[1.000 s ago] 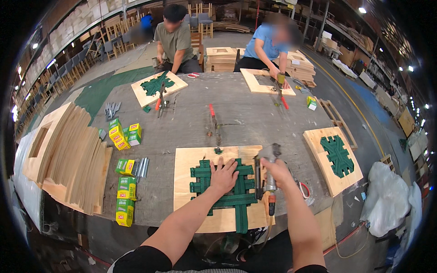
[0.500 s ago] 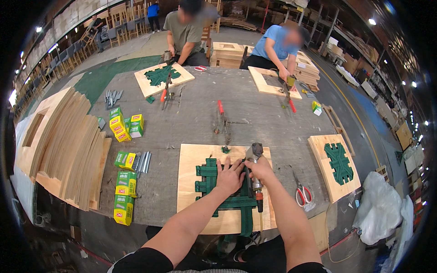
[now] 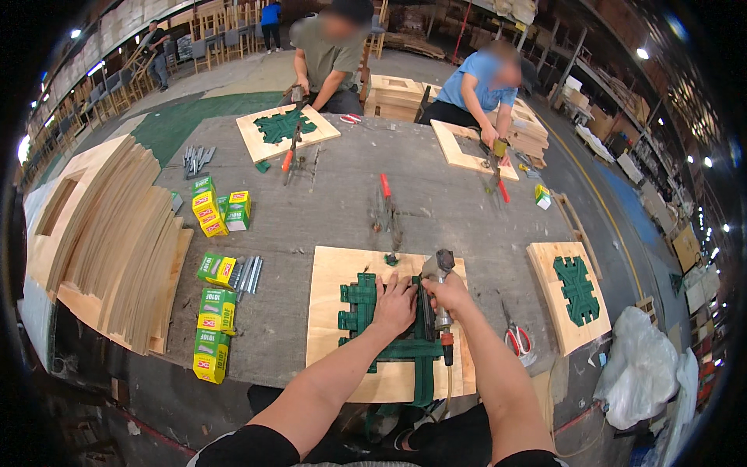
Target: The person assembles green plastic strips onto a square wooden board using a pneumatic nail gun. They place strips in parallel and perpendicular orientations to form a grid pattern, then secure them with nails.
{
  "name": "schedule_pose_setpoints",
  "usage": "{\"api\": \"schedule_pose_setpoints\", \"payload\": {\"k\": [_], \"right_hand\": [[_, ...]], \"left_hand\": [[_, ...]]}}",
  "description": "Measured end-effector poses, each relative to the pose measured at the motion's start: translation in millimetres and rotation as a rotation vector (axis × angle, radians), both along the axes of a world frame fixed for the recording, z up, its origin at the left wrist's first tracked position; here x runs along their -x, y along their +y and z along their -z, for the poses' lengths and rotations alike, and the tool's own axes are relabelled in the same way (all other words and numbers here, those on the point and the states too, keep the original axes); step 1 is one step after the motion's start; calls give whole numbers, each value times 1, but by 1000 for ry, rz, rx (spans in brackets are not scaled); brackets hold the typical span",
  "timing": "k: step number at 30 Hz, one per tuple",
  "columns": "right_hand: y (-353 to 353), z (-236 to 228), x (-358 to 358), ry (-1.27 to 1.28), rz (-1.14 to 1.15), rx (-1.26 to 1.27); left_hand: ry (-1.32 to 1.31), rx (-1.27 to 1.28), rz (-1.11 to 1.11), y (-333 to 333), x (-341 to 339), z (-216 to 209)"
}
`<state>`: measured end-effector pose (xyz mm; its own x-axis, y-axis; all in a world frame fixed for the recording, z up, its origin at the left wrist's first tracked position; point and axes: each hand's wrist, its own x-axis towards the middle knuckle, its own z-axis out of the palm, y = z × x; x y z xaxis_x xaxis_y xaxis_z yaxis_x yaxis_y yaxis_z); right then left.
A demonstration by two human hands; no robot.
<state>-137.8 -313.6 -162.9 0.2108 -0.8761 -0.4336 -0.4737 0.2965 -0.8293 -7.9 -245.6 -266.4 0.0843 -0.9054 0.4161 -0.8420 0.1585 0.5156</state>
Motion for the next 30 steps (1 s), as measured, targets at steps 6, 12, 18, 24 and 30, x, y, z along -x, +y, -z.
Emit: {"api": "schedule_pose_setpoints", "payload": {"k": [6, 12, 18, 24, 30], "right_hand": [[3, 0, -10, -5, -34, 9], [3, -5, -6, 19, -67, 14], [13, -1, -12, 48, -74, 80], [8, -7, -9, 72, -45, 61], [3, 1, 8, 63, -41, 41]], "left_hand": [[59, 22, 3, 0, -6, -2], [62, -7, 20, 1, -3, -5], [85, 2, 16, 1, -6, -3], [86, -12, 10, 0, -7, -4], [86, -2, 4, 2, -2, -3]]}}
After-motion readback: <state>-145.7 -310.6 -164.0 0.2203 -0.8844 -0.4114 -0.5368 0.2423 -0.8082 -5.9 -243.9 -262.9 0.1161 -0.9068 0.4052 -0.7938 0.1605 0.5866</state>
